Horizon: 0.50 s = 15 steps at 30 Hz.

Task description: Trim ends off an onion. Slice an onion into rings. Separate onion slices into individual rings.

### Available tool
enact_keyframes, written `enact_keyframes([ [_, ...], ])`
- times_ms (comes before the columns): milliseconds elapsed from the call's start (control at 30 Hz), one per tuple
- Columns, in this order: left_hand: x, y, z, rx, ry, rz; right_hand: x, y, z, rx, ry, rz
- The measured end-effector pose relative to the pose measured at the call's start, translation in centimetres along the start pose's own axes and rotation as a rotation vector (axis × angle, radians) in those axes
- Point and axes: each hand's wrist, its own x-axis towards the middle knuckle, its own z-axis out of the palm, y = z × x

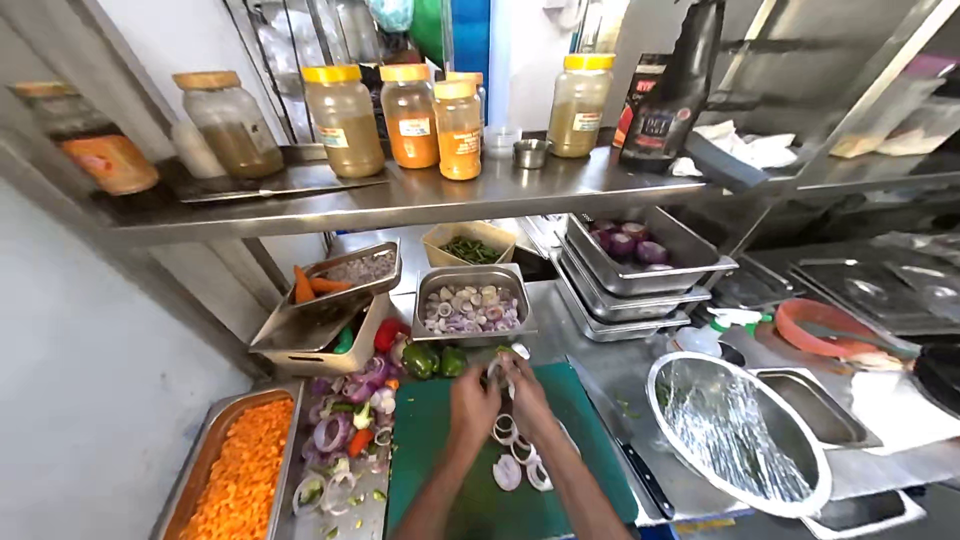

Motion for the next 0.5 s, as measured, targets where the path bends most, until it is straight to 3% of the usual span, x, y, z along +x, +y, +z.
enact_keyframes([
  [100,6.9,1.3,-2.0,-0.007,0.175,-0.057,4.7,-4.4,2.1,0.076,-0.028,0.043],
  [167,10.1,1.4,-3.3,-0.015,0.266,-0.090,8.6,-6.2,2.3,-0.099,-0.054,-0.054],
  [300,9.4,0.2,-5.0,-0.238,0.192,-0.160,13.3,-8.5,1.3,-0.424,0.066,-0.349],
  [367,7.1,-1.5,-4.1,-0.403,0.099,-0.169,10.3,-8.4,0.4,-0.504,0.044,-0.413],
  [433,2.4,-3.4,-3.0,-0.568,-0.034,-0.207,4.0,-4.9,-0.2,-0.587,-0.054,-0.377],
  [500,-2.6,-4.6,-2.0,-0.725,-0.144,-0.312,-0.3,-0.4,-0.9,-0.577,-0.027,-0.315],
])
